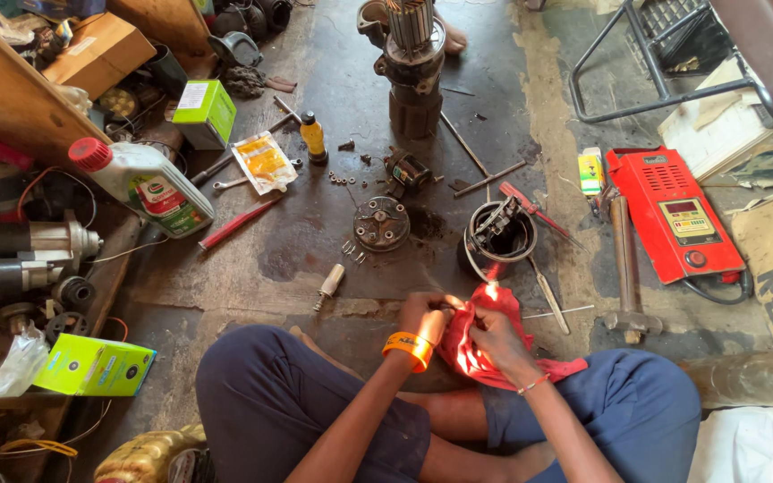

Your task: The person sits on the floor and cleans various disassembled mechanical parts using a red cloth and a screwdriver. They wipe the interior and exterior of a cylindrical metal housing and a smaller cylindrical component, occasionally using the screwdriver to scrape residue from crevices.

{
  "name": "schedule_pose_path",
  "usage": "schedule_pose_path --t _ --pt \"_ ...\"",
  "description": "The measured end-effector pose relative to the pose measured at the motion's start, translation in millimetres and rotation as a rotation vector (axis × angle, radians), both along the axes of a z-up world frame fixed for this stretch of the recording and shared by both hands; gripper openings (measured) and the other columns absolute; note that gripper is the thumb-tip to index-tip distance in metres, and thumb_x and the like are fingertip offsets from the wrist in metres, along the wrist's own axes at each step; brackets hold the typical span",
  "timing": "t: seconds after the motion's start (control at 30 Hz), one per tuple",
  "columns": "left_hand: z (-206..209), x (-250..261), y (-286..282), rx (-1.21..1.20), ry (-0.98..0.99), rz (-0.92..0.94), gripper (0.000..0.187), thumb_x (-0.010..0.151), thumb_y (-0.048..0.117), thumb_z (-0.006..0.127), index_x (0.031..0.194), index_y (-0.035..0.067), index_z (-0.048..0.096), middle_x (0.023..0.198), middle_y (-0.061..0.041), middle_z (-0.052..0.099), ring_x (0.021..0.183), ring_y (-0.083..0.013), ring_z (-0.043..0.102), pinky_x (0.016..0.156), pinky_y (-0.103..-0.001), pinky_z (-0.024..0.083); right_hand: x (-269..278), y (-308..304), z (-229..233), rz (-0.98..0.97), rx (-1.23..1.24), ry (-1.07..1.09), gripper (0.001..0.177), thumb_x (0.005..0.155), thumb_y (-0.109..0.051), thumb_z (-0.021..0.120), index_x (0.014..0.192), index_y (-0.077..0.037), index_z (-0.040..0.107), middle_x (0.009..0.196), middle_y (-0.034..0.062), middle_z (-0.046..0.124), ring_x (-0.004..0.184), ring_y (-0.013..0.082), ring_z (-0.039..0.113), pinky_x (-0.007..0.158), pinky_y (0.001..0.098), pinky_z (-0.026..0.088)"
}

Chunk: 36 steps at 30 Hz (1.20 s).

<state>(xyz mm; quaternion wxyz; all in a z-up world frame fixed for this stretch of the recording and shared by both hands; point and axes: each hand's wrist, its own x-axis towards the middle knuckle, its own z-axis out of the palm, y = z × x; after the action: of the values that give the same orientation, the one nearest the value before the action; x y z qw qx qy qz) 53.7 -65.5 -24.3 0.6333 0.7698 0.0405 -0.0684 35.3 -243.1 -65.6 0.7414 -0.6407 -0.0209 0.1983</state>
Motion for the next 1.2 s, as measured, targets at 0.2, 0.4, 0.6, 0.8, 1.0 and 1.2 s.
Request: schedule_pose_path --t 0.2,0.4,0.6,0.8,1.0,1.2 --pt "21 -3 -6 0.053 0.074 0.084 0.014 0.08 0.005 0.078 0.092 0.002 0.073 0.072 -0.01 0.073 0.058 -0.0128 0.066 0.053 -0.028 0.053 -4 3 32 -0.067 0.203 0.159 0.03 0.098 -0.002 0.056 0.125 0.0 0.068 0.1 0.0027 0.07 0.077 0.0062 0.062 0.067 0.0225 0.049" --pt "0 3 -5 -0.264 0.151 0.096 0.006 0.085 0.003 0.07 0.086 -0.003 0.072 0.073 -0.011 0.074 0.056 -0.0145 0.07 0.053 -0.029 0.06 1 1 20 -0.154 0.427 0.241 0.026 0.098 -0.002 0.054 0.121 0.001 0.066 0.102 0.0067 0.073 0.085 0.0139 0.068 0.072 0.028 0.055" --pt "-31 0 -5 -0.04 0.092 0.09 0.011 0.087 0.004 0.071 0.091 -0.003 0.079 0.073 -0.014 0.074 0.058 -0.0153 0.062 0.053 -0.031 0.047 0 5 16 -0.156 0.249 0.19 0.017 0.098 -0.008 0.06 0.11 0.0 0.069 0.091 0.0028 0.071 0.076 0.0077 0.066 0.068 0.0231 0.054" --pt "-12 -7 1 -0.066 -0.023 0.183 0.013 0.082 0.006 0.075 0.09 -0.003 0.08 0.077 -0.009 0.078 0.065 -0.0104 0.069 0.06 -0.027 0.055 -3 0 20 -0.066 0.164 0.175 0.017 0.098 -0.013 0.062 0.108 -0.003 0.071 0.079 -0.0037 0.064 0.062 0.0021 0.055 0.055 0.0201 0.042" --pt "8 -5 -5 -0.346 0.081 0.082 0.02 0.087 0.014 0.079 0.093 -0.005 0.078 0.083 -0.009 0.077 0.071 -0.013 0.07 0.064 -0.027 0.057 -3 2 11 -0.065 0.105 0.034 0.019 0.094 -0.007 0.066 0.111 0.001 0.072 0.08 -0.0025 0.064 0.065 0.0039 0.056 0.058 0.0217 0.045" --pt "7 19 15 -0.616 0.267 0.104 0.023 0.098 0.015 0.068 0.104 -0.006 0.074 0.09 -0.014 0.076 0.074 -0.0192 0.074 0.069 -0.031 0.063 12 -17 23 -0.314 0.467 0.18 0.023 0.095 -0.007 0.058 0.117 -0.005 0.065 0.1 0.0022 0.074 0.085 0.0136 0.071 0.08 0.031 0.058"
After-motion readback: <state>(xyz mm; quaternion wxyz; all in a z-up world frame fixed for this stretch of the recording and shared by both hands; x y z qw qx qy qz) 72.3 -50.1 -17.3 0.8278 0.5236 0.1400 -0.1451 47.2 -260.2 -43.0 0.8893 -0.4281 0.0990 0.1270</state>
